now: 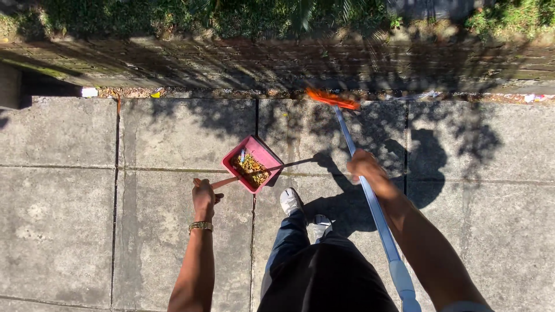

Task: Sweep leaves and debris into a dustpan and carry it across a yard.

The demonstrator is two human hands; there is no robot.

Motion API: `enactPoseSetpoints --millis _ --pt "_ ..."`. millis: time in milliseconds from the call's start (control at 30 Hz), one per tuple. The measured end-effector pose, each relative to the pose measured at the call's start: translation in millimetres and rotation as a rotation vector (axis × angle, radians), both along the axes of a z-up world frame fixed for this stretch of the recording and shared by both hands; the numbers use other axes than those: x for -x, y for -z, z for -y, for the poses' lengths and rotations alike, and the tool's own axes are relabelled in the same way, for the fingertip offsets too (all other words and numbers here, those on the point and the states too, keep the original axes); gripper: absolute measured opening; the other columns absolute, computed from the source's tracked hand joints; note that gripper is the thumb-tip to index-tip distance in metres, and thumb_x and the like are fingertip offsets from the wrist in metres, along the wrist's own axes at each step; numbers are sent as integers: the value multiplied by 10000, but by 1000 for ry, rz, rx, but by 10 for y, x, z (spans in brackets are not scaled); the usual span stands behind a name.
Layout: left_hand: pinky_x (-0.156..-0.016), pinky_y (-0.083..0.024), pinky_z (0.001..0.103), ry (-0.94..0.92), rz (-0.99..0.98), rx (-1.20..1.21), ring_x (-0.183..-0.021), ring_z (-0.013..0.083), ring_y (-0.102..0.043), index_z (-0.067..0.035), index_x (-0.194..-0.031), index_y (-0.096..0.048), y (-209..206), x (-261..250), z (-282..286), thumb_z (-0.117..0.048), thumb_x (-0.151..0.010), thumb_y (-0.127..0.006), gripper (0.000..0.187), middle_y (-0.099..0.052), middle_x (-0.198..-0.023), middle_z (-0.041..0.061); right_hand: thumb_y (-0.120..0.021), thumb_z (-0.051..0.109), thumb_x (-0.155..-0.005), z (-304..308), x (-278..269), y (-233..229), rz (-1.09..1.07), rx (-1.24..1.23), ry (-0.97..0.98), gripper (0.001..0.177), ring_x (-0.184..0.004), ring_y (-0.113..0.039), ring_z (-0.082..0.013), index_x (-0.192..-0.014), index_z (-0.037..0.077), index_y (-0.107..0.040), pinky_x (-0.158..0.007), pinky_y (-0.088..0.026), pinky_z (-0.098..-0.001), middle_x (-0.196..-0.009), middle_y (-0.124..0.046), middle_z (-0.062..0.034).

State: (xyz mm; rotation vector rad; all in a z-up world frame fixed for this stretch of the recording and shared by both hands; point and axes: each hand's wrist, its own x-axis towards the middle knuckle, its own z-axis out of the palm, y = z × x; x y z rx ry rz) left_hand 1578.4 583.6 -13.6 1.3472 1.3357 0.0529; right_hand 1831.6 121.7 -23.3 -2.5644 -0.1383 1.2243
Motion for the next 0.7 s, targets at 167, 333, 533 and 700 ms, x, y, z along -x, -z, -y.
enactPoseSetpoints --millis 167,333,533,700 --pt "-395 -505 360 87 12 -31 -474 268 -684 4 -984 -530 0 -498 57 -266 -1002 -432 288 -656 -706 165 -656 52 -771 -479 -270 521 13 102 -288 326 -786 -707 -330 -1035 -138 -671 -681 -589 -403 -969 -677 -292" --pt "-418 -536 338 270 96 -174 -450 266 -670 29 -1022 -545 -2 -758 -66 -249 -993 -416 307 -780 -833 158 -710 14 -731 -888 -112 -751 -199 266 -512 425 -794 -700 -290 -1146 -76 -732 -720 -568 -406 -1039 -775 -264" --pt "-499 -606 344 284 -26 -20 -539 228 -709 66 -1049 -543 -196 -955 -502 -231 -1026 -392 334 -739 -873 250 -581 66 -974 -455 -77 -711 -352 247 -161 672 -766 -717 -282 -1575 91 -281 -687 -648 -386 -1346 -524 -212" --pt "-489 -557 256 494 -218 -6 -509 167 -682 39 -1054 -678 -663 -1070 -487 -238 -1052 -337 439 -819 -1076 153 -595 123 -972 181 -505 -73 -215 413 -158 476 -805 -714 -247 -1397 -70 -499 -745 -608 -381 -1152 -675 -213"
